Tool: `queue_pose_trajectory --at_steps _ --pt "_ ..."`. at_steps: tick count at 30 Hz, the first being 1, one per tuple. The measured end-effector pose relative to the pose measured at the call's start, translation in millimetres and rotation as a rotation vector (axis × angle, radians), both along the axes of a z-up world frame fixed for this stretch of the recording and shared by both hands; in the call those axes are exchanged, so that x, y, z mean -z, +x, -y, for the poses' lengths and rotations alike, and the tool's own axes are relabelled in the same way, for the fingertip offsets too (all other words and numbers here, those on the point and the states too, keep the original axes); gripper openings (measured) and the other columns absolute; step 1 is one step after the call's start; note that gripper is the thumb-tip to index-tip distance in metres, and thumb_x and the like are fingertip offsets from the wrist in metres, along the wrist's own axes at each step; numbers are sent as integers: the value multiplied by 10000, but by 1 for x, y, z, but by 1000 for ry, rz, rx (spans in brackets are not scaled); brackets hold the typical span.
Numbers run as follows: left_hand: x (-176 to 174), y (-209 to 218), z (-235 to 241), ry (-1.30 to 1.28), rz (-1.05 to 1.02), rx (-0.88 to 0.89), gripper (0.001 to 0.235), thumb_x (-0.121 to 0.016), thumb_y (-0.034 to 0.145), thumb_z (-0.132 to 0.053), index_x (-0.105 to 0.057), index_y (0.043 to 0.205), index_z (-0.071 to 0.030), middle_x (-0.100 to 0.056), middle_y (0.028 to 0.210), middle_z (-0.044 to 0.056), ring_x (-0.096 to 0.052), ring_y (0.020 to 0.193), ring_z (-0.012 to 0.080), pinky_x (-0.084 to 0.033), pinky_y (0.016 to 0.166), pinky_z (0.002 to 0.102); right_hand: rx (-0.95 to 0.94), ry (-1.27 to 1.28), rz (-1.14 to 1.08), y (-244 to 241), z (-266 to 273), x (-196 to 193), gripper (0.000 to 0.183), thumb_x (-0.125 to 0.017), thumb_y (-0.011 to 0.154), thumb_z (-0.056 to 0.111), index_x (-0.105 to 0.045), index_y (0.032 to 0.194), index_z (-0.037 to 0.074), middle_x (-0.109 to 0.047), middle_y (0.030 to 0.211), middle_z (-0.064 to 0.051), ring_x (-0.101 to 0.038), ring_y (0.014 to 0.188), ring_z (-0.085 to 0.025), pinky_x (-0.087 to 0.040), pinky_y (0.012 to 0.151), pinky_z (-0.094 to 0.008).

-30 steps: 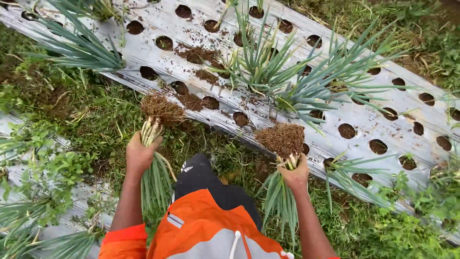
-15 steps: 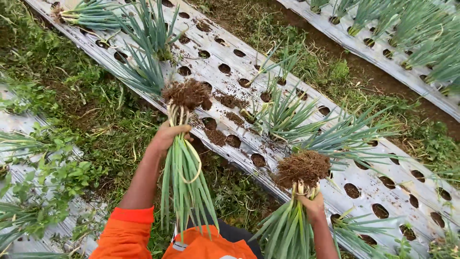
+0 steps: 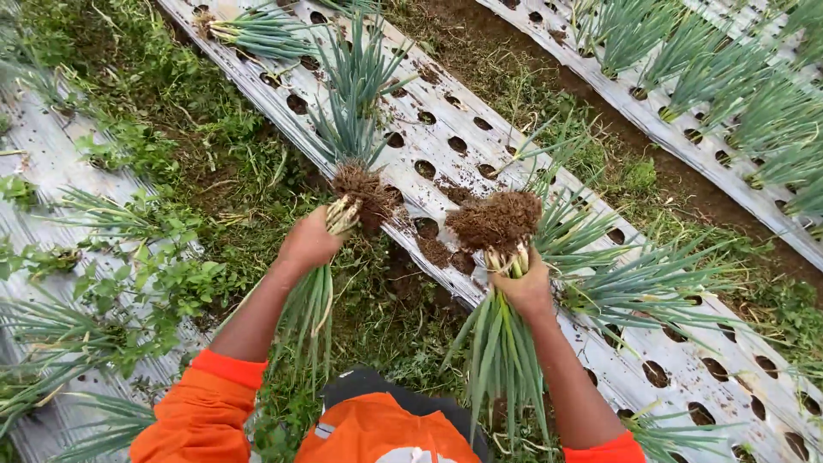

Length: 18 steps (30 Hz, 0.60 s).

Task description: The person pulls bunches of green onions from a hydroponic growing system by hand. They gather the harvested onions into a bundle, shake off excess soil from the roots, and trim the root ends before placing the cleaned bunches on the plastic sheeting.

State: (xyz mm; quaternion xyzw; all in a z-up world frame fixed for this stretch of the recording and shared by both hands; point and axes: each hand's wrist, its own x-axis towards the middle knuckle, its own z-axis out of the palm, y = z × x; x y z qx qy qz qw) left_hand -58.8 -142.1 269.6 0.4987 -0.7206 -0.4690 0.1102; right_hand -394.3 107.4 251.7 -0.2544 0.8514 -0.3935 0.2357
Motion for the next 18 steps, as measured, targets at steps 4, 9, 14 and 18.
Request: queue_pose_trajectory --at_steps 4,9,14,18 --pt "7 30 7 -211 314 158 370 -683 839 -228 -594 1169 -84 -732 981 209 -744 930 408 -566 804 534 110 -336 23 22 70 -77 800 -905 640 144 -546 1355 140 -680 1240 -151 -641 1185 -347 -483 1061 -516" --pt "-38 53 2 -227 362 225 449 -664 869 -121 -565 1294 -12 -729 1087 286 -743 975 443 -590 841 546 31 -801 -604 30 153 -19 1090 -1038 663 173 -302 1451 14 -546 1359 -319 -556 1253 -494 -483 1042 -603" --pt "-24 78 10 -418 489 384 405 -621 927 -106 -606 1316 7 -741 1001 187 -755 816 274 -616 686 330 -667 370 -526 121 157 -31 728 -892 724 519 -516 1268 215 -735 1131 -174 -723 1055 -397 -595 898 -512" --pt "41 120 9 -304 611 390 384 -582 884 -149 -655 1217 28 -756 1076 258 -742 1014 444 -580 864 572 -827 384 -704 105 146 -9 619 -743 716 454 -516 1237 209 -756 1064 -114 -744 1021 -360 -513 935 -464"
